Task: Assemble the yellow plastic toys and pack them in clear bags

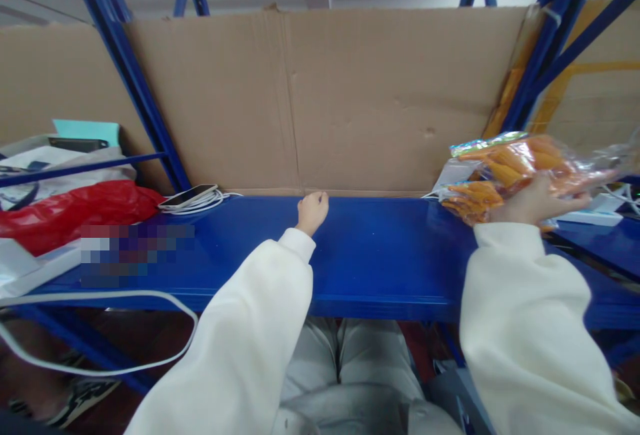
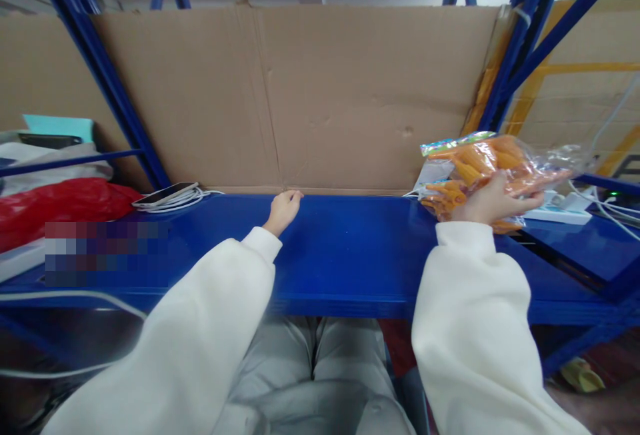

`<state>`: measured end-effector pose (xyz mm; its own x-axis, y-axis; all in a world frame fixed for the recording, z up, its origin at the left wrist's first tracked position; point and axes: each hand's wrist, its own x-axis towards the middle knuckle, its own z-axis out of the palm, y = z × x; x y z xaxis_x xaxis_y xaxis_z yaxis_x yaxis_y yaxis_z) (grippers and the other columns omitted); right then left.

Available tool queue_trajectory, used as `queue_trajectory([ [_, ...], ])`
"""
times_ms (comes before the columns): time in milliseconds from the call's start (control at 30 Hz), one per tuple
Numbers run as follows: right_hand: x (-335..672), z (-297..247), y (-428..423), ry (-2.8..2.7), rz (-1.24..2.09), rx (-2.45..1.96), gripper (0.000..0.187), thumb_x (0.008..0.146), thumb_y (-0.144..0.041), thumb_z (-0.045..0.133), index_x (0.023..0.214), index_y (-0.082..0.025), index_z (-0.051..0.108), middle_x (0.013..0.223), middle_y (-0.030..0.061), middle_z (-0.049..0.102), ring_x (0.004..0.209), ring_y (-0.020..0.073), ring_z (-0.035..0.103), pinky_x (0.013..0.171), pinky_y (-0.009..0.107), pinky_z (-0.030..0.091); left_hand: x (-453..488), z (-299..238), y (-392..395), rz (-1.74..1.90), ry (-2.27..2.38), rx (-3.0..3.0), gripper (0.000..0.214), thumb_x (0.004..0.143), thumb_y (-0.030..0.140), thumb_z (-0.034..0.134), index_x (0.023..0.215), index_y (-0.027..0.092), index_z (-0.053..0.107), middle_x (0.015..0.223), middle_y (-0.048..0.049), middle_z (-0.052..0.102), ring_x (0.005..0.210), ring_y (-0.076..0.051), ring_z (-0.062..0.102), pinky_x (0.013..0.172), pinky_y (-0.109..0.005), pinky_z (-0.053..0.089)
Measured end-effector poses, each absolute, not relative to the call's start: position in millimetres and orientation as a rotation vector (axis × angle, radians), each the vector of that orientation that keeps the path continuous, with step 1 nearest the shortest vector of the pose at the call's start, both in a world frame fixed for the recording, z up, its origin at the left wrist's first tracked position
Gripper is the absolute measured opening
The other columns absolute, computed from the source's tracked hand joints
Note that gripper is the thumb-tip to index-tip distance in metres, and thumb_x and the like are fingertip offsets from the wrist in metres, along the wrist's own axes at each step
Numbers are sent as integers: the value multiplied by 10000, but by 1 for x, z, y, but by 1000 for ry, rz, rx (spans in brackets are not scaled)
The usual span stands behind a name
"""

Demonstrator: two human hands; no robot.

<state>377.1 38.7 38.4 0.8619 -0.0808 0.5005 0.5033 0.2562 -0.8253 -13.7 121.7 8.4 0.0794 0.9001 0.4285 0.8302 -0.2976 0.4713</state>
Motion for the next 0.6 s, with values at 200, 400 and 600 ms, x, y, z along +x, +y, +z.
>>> queue_trajectory([
  [200,398,30,-2,-33,-300,-1074,617,892,-9,384,1410,-338,443,1567,132,475,1408,220,530,1073,507,486,-13,6,124,977,1816,2252,443,1029,259,349,1140,203,774,1234,-95,762,1208,-237,673,1030,-322,475],
  [400,413,31,-4,-13,-77,-1147,548,921,-5,360,1354,-307,505,1567,144,477,1418,210,520,1050,464,503,-12,4,125,941,1818,2261,455,1037,274,340,1145,209,777,1224,-92,766,1208,-243,679,1025,-326,486],
  [600,433,25,42,-158,-88,-1263,655,831,45,311,1425,-225,370,1518,226,452,1349,251,588,1054,479,494,-13,3,127,910,1800,2261,461,1036,273,338,1142,198,781,1227,-103,764,1215,-249,680,1033,-333,490],
])
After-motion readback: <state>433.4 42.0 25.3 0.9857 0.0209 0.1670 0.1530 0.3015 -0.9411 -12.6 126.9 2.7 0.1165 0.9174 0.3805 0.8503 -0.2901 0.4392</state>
